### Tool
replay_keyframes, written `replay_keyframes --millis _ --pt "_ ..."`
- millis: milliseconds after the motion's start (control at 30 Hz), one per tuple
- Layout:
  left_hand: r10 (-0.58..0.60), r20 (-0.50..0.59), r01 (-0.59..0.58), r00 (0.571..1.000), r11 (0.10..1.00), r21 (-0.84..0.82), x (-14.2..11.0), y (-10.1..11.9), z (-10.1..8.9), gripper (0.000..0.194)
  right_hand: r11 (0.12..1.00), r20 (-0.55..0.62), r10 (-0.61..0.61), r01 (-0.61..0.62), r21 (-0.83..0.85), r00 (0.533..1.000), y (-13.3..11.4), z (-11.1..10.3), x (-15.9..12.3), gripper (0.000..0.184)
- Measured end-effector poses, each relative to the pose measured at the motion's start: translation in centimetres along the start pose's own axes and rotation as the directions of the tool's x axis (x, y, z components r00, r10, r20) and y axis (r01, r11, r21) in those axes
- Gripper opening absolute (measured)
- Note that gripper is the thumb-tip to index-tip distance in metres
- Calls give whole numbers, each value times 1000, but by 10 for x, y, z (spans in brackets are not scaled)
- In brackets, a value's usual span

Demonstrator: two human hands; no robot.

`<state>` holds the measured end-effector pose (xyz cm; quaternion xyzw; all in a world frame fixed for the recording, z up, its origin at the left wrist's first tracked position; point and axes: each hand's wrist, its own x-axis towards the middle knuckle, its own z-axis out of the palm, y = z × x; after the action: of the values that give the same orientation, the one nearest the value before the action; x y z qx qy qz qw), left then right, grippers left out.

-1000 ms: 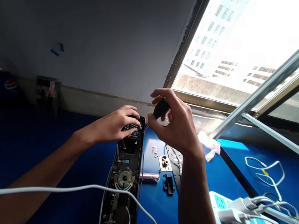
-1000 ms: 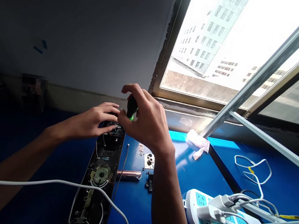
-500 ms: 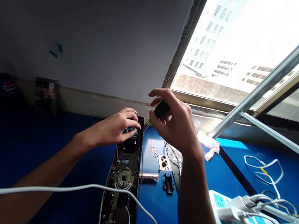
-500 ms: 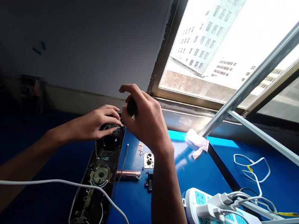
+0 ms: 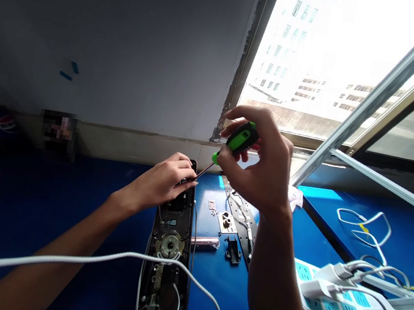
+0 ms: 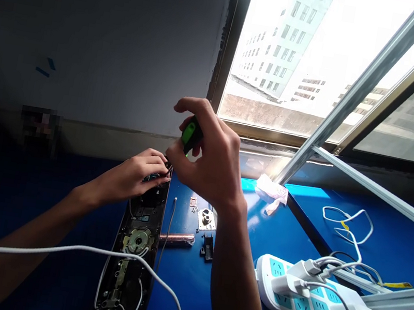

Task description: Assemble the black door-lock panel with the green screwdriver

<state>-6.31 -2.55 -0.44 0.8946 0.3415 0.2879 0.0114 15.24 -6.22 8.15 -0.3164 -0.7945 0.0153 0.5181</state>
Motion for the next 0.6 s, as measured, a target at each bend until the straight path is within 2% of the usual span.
replay_keyframes --millis 133,200,267,333,433,467,600 --pt "-19 33 19 999 1000 25 4 12 -2 12 998 -28 26 -27 -50 999 15 -19 -2 43" --pt "-10 63 10 998 1000 7 12 21 -2 14 996 74 51 -46 -70 996 28 -30 -3 42" --pt "-1 172 -1 985 1000 9 27 31 3 16 988 245 137 -116 -99 960 41 -39 -5 40" --pt "17 332 -33 943 999 42 45 39 11 18 970 388 240 -198 -144 890 52 -43 -6 38" --pt "-59 514 8 855 995 101 73 47 32 16 945 504 327 -275 -178 800 65 -45 -8 35" --pt "-67 562 3 825 993 114 80 48 40 15 941 524 338 -290 -175 782 68 -45 -8 34" --pt "-52 622 -21 781 994 109 94 47 70 17 930 563 358 -340 -141 745 75 -48 -10 34"
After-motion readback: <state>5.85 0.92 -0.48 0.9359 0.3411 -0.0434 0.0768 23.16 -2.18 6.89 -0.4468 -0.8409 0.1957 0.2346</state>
